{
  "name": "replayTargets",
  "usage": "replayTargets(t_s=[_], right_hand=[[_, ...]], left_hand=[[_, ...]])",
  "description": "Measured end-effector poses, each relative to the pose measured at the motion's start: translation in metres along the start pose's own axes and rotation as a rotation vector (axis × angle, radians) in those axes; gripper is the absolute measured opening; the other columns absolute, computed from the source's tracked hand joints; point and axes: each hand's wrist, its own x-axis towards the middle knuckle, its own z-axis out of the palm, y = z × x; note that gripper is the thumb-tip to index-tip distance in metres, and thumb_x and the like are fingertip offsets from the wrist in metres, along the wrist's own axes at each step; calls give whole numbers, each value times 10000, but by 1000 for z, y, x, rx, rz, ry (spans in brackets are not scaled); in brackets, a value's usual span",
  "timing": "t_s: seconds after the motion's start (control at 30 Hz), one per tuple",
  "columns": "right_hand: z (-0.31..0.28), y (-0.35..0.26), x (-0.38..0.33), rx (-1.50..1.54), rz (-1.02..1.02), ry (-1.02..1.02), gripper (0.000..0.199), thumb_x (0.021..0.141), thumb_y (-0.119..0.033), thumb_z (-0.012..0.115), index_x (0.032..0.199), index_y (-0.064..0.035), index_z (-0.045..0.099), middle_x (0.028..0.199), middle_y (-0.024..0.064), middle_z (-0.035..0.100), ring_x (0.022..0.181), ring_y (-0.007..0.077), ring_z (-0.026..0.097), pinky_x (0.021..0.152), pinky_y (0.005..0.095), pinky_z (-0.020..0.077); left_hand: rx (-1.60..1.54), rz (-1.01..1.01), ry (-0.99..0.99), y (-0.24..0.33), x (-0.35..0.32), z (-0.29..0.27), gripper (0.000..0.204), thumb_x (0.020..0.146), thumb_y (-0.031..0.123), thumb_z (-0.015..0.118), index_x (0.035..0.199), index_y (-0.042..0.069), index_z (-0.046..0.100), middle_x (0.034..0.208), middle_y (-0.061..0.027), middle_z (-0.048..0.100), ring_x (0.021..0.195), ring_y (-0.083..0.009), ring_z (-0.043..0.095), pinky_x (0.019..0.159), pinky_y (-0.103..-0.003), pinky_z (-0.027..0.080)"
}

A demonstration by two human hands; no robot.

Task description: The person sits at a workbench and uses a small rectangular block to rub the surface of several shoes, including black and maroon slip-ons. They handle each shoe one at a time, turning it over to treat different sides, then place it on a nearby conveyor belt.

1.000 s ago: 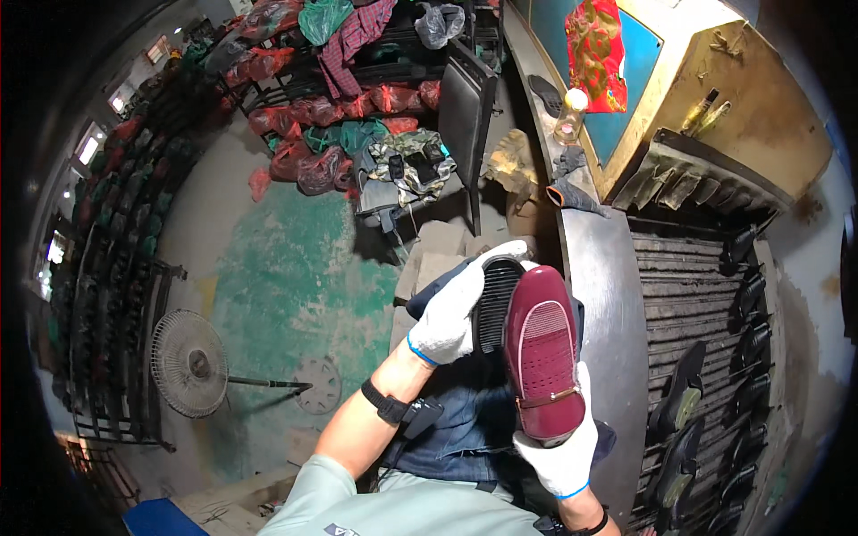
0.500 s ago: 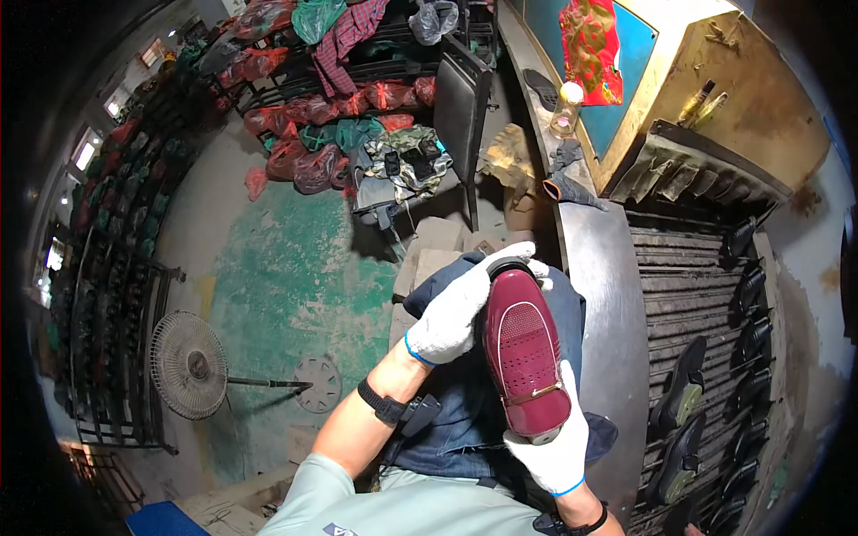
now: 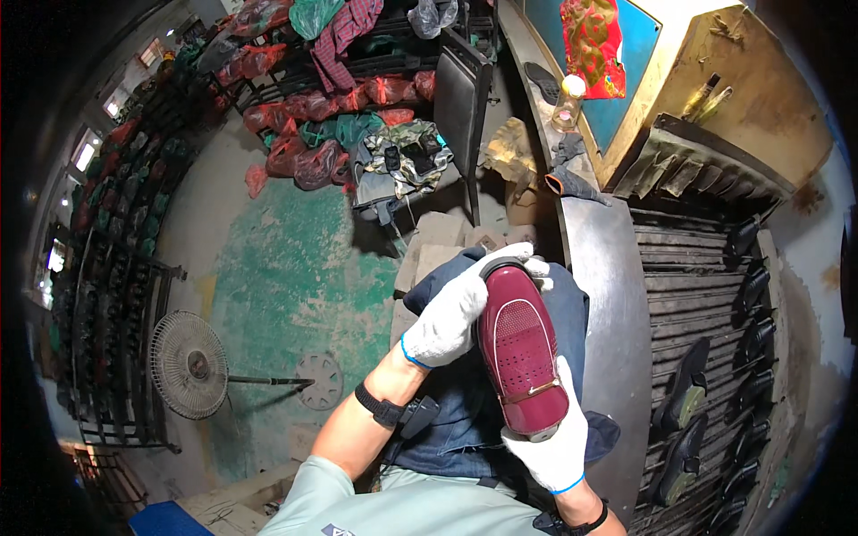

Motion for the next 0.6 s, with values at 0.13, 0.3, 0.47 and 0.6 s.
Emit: replayTargets(t_s=[0.13,0.3,0.47,0.6], right_hand=[[2,-4,4,-31,0,-1,1212,669,-64,991,1698,56,362,1517,179,679,1314,225,688,1151,378,530],[7,-4,7,-62,17,39,1201,673,-78,995,1691,58,373,1475,185,707,1276,236,713,1125,378,551],[8,0,12,-93,-26,28,1187,680,-91,998,1684,62,383,1453,186,721,1269,239,722,1116,384,561],[15,11,15,-57,-119,87,1115,708,-197,1006,1647,44,455,1222,182,734,1050,315,765,939,416,617]], left_hand=[[179,-30,78,7,-1,4,1003,862,263,958,1669,12,418,1613,-196,585,1467,-355,605,1214,-497,517],[134,-67,157,9,1,12,917,872,165,922,1642,3,452,1625,-207,574,1461,-364,616,1217,-503,519],[79,-36,174,5,-1,9,782,954,57,819,1644,-16,459,1621,-180,592,1416,-295,650,1188,-433,540],[72,-61,212,3,-1,7,831,942,77,839,1661,-13,432,1616,-194,592,1402,-278,653,1186,-423,541]])
